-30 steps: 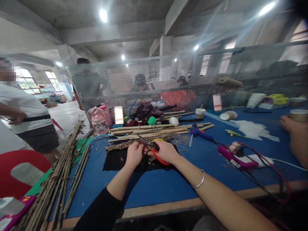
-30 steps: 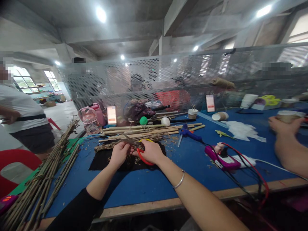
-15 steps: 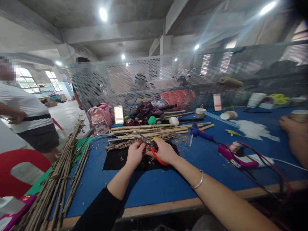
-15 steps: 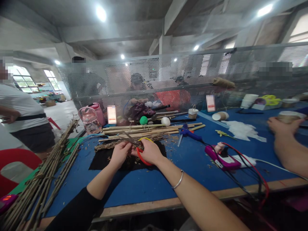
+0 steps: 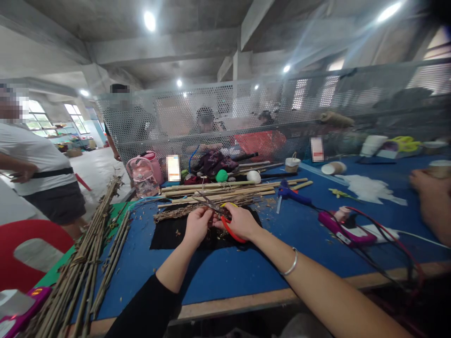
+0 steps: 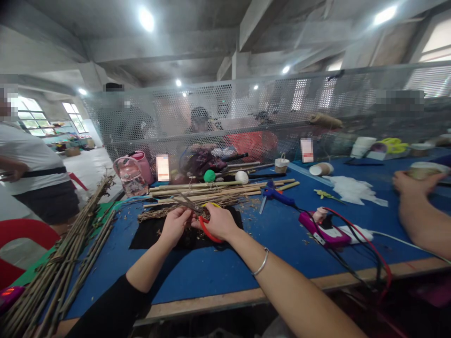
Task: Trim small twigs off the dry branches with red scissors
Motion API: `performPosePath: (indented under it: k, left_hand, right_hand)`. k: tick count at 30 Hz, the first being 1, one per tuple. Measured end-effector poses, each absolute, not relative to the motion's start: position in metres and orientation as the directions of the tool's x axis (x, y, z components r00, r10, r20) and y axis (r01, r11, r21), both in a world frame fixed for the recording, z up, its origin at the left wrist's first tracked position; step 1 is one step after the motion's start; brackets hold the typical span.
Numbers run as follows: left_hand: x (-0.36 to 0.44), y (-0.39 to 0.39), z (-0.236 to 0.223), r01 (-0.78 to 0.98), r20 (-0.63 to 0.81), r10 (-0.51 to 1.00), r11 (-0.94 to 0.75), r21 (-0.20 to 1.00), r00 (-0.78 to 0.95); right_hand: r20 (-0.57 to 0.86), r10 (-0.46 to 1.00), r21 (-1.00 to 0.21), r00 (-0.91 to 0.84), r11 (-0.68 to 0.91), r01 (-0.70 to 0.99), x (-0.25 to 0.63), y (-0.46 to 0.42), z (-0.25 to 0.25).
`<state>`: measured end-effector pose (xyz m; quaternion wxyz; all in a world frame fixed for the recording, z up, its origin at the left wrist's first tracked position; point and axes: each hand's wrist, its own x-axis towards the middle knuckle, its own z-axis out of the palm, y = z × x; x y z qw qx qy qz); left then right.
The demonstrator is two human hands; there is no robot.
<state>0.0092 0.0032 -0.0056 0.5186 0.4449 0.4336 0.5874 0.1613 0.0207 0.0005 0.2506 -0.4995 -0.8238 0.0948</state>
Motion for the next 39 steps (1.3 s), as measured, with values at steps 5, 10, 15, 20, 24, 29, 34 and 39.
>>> performPosePath:
  k: [5, 10, 15, 20, 24, 29, 34, 39]
  left_hand:
    - [0.0078, 0.0026, -0.0061, -0.189, 0.099, 0.992, -0.112, 0.976, -0.075]
    - [0.0075, 0.0026, -0.0046, -0.152, 0.122, 0.989, -0.134, 0.979, -0.087]
    - [0.0081, 0.0048, -0.0069, -0.11, 0.132, 0.985, -0.144, 0.983, -0.109]
    - [0.007, 0.0066, -0.0104, -0.063, 0.146, 0.983, -0.154, 0.986, -0.112]
    - [0.0065, 0.0058, -0.0097, -0.005, 0.177, 0.977, -0.178, 0.984, -0.117]
    - [0.0087, 0.0018, -0.005, -0.047, 0.187, 0.976, -0.193, 0.98, -0.112]
    - [0.0091, 0.0015, -0.0034, -0.093, 0.132, 0.985, -0.142, 0.985, -0.113]
    - [0.0085, 0.0031, -0.0043, -0.093, 0.114, 0.989, -0.122, 0.988, -0.091]
  right_hand:
    - [0.302, 0.884, -0.356, -0.357, 0.451, 0.818, 0.1625, 0.0217, 0.002]
    - [0.301, 0.884, -0.329, -0.359, 0.449, 0.831, 0.1635, 0.0236, 0.0035]
    - [0.305, 0.879, -0.316, -0.366, 0.456, 0.832, 0.1639, 0.0235, 0.0036]
    - [0.329, 0.855, -0.313, -0.4, 0.498, 0.808, 0.164, 0.0223, 0.0038]
    - [0.318, 0.863, -0.306, -0.392, 0.485, 0.819, 0.1644, 0.0223, 0.0043]
    - [0.331, 0.86, -0.331, -0.388, 0.491, 0.806, 0.164, 0.0225, 0.0029]
    - [0.321, 0.865, -0.37, -0.385, 0.489, 0.79, 0.162, 0.0221, 0.0015]
    - [0.339, 0.852, -0.387, -0.398, 0.512, 0.767, 0.1613, 0.0218, 0.002]
